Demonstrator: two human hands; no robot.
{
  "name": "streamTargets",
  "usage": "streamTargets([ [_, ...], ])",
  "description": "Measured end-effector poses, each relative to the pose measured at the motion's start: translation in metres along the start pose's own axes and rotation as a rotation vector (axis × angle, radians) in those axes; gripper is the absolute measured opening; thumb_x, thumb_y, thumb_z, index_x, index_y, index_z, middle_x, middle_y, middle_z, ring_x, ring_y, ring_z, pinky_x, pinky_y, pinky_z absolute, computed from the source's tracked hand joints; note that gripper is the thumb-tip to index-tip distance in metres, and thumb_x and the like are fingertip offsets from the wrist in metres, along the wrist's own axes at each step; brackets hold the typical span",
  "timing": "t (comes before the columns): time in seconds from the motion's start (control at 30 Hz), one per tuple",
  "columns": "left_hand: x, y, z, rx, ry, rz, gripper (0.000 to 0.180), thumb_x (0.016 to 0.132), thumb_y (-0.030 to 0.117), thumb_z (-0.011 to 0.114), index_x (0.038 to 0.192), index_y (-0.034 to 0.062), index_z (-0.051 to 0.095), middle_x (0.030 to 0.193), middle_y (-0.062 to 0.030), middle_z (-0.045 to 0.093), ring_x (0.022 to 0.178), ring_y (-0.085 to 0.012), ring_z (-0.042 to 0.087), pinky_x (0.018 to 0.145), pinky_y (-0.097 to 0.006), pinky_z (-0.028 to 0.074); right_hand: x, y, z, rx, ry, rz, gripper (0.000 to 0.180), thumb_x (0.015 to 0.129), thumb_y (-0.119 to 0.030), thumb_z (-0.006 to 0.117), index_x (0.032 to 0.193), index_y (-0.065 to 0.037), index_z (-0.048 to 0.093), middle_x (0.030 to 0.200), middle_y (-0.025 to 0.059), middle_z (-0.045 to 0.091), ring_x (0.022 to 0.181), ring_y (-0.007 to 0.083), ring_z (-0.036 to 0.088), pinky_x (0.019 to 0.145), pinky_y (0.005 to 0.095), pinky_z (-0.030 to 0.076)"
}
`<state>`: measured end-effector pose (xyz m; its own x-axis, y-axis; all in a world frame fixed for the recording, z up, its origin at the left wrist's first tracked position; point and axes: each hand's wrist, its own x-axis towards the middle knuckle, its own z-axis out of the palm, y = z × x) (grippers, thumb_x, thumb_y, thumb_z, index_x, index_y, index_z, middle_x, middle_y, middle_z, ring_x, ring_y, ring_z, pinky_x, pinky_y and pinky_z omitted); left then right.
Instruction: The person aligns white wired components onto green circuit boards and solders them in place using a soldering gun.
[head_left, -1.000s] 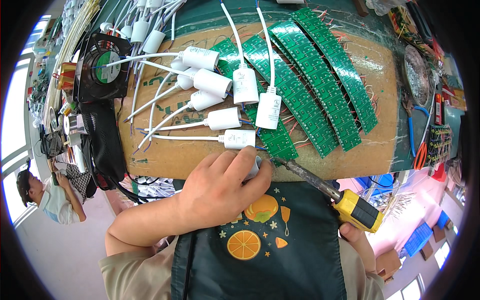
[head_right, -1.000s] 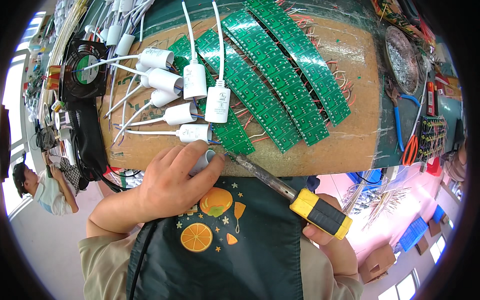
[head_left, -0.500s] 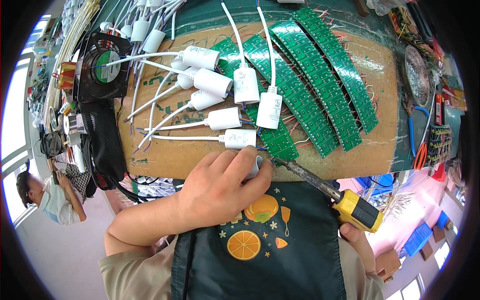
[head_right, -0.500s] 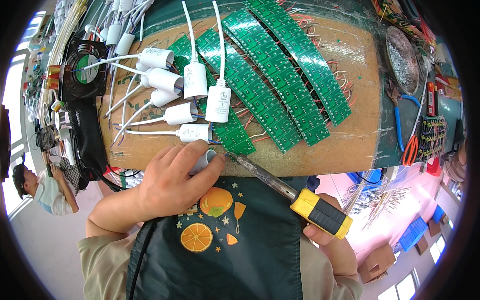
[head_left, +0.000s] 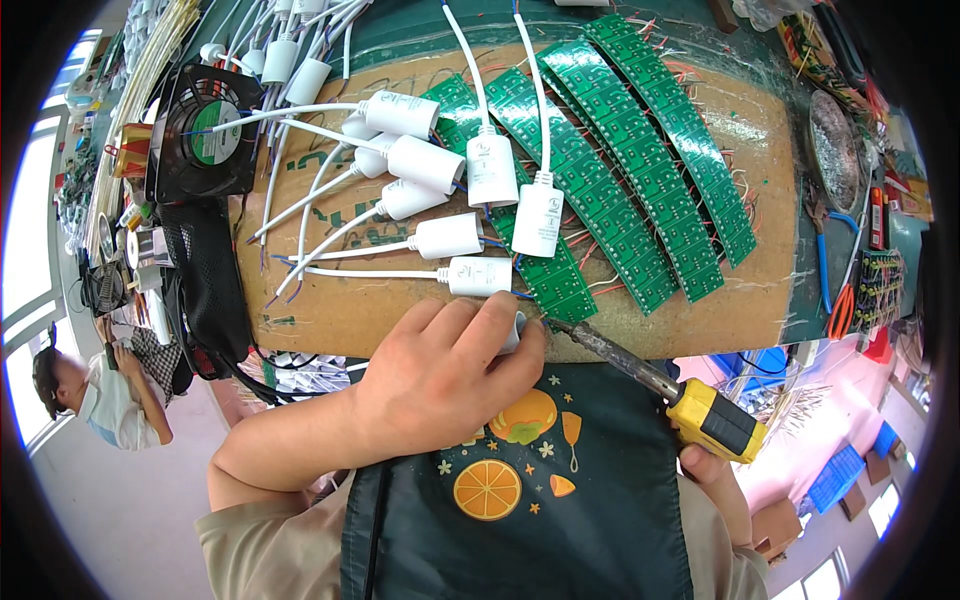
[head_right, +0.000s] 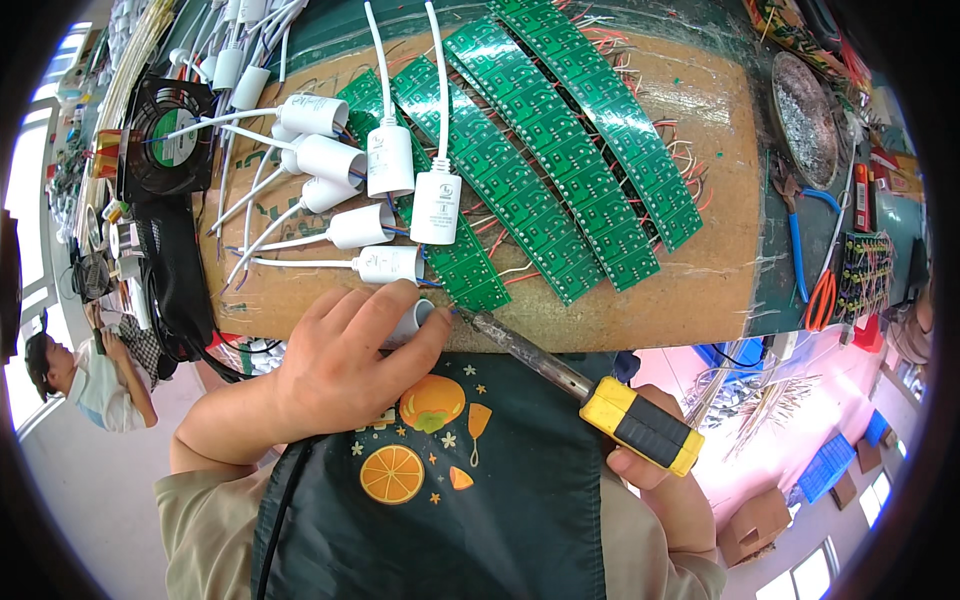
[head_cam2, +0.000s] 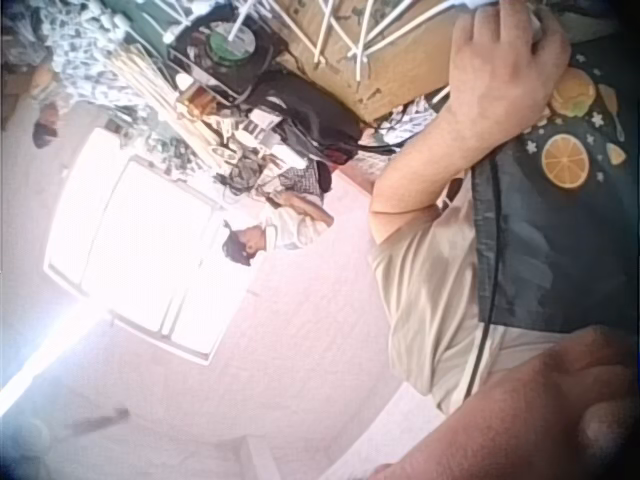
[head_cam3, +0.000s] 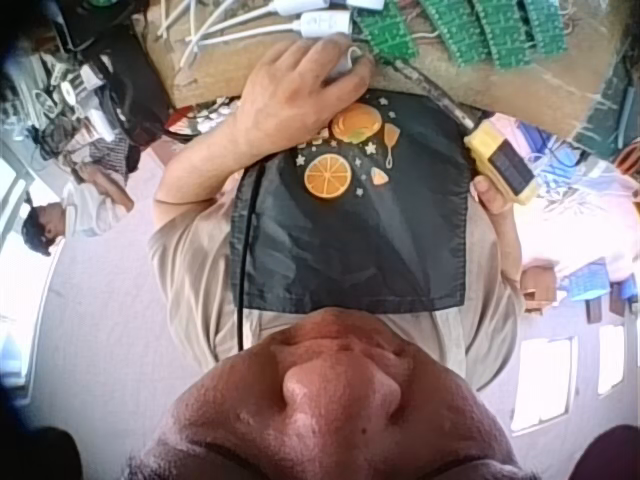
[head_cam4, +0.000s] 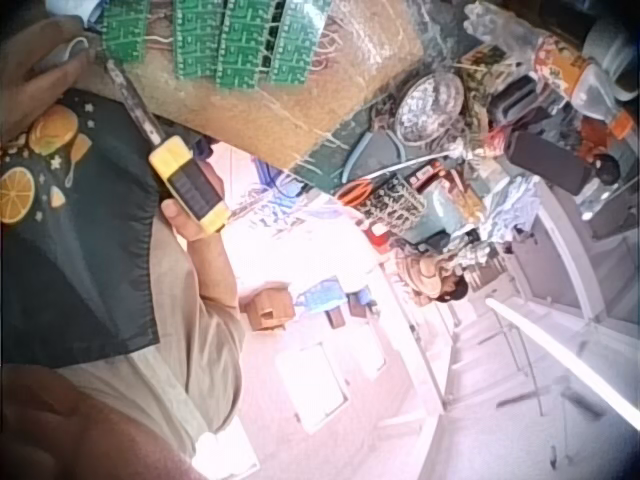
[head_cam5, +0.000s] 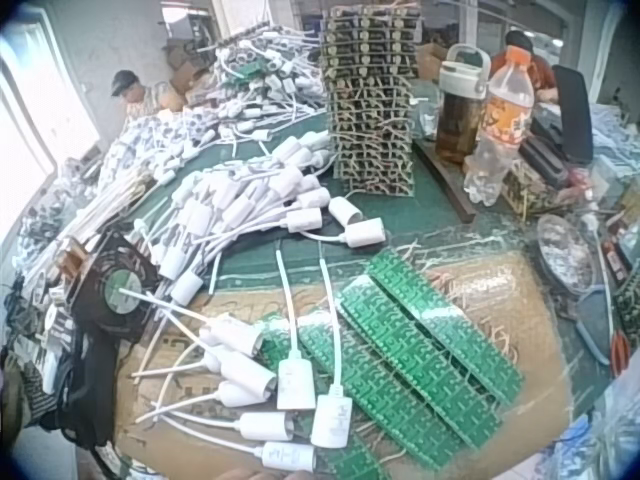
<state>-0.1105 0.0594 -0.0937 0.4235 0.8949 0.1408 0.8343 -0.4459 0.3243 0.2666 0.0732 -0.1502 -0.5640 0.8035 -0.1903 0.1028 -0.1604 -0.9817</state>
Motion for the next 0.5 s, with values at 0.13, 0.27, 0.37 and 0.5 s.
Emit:
streamTargets([
  [0.13,-0.001,0.0,0.0,0.024,0.001,0.004,0.039,0.076,0.013,0.069,0.114,0.0061,0.07,0.11,-0.0162,0.06,0.074,-0.0219,0.061,0.058,-0.033,0.05,-0.001,0.002,0.0,-0.03,-0.003,0.002,0.046,0.083,-0.037,0.08,0.106,0.001,0.069,0.096,0.0129,0.064,0.084,0.0276,0.062,0.073,0.0384,0.048],
  [0.27,0.0,0.0,-0.002,0.026,0.003,0.009,0.039,0.076,0.013,0.069,0.114,0.0054,0.069,0.109,-0.0163,0.06,0.074,-0.0216,0.061,0.057,-0.033,0.049,-0.002,0.005,0.0,-0.051,0.009,-0.02,0.05,0.084,-0.041,0.08,0.106,0.001,0.069,0.095,0.0118,0.064,0.082,0.0244,0.062,0.071,0.0369,0.048],
  [0.37,0.002,0.001,-0.002,0.033,-0.01,0.015,0.039,0.076,0.012,0.069,0.114,0.0051,0.069,0.109,-0.0163,0.06,0.073,-0.0212,0.06,0.057,-0.032,0.049,-0.001,-0.009,0.007,0.27,0.092,0.189,0.067,0.083,-0.053,0.081,0.112,0.004,0.061,0.081,0.0055,0.06,0.061,0.0143,0.055,0.058,0.0284,0.043],
  [0.5,0.003,0.0,-0.003,0.039,-0.006,0.018,0.039,0.075,0.012,0.068,0.114,0.0057,0.07,0.106,-0.0145,0.059,0.073,-0.0208,0.06,0.056,-0.032,0.047,0.01,-0.019,0.004,0.348,0.094,0.168,0.081,0.08,-0.058,0.084,0.124,0.003,0.053,0.072,0.0019,0.054,0.057,0.0113,0.049,0.055,0.0271,0.04],
])
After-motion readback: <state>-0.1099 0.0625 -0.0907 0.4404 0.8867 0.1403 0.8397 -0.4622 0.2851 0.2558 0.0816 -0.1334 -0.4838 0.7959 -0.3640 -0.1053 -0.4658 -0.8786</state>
